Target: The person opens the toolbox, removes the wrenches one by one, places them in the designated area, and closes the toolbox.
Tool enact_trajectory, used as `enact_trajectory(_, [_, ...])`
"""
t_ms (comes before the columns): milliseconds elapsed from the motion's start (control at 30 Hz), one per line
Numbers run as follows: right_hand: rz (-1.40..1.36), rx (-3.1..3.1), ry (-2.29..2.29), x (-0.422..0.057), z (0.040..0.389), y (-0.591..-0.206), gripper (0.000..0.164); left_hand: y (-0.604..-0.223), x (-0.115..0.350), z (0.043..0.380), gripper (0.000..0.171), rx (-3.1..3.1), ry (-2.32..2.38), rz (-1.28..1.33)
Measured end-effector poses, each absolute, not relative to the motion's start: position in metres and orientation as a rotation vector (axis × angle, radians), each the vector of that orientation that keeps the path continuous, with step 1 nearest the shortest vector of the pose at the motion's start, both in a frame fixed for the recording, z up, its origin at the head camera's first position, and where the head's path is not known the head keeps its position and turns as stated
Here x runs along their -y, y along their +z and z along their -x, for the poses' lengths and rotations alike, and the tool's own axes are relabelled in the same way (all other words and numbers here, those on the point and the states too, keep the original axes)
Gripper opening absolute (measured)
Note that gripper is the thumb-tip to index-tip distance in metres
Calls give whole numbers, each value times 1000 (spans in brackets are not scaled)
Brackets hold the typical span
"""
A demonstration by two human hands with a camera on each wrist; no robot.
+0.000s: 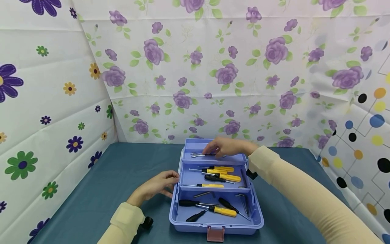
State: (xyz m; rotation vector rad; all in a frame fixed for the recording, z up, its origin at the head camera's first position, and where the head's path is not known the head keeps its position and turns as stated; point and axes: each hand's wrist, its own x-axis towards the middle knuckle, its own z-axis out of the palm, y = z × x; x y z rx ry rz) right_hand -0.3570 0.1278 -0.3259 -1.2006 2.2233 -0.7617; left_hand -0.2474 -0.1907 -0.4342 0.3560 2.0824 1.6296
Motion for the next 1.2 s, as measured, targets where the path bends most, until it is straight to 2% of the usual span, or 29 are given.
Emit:
enact_trajectory(867, [1315, -2540, -603, -121, 351, -339, 37, -434, 191, 246, 35, -2086, 1629, -352])
enact_trajectory(1200, [1407, -2595, -474, -116, 347, -340, 43, -436, 192, 248, 36, -2085, 1628, -357])
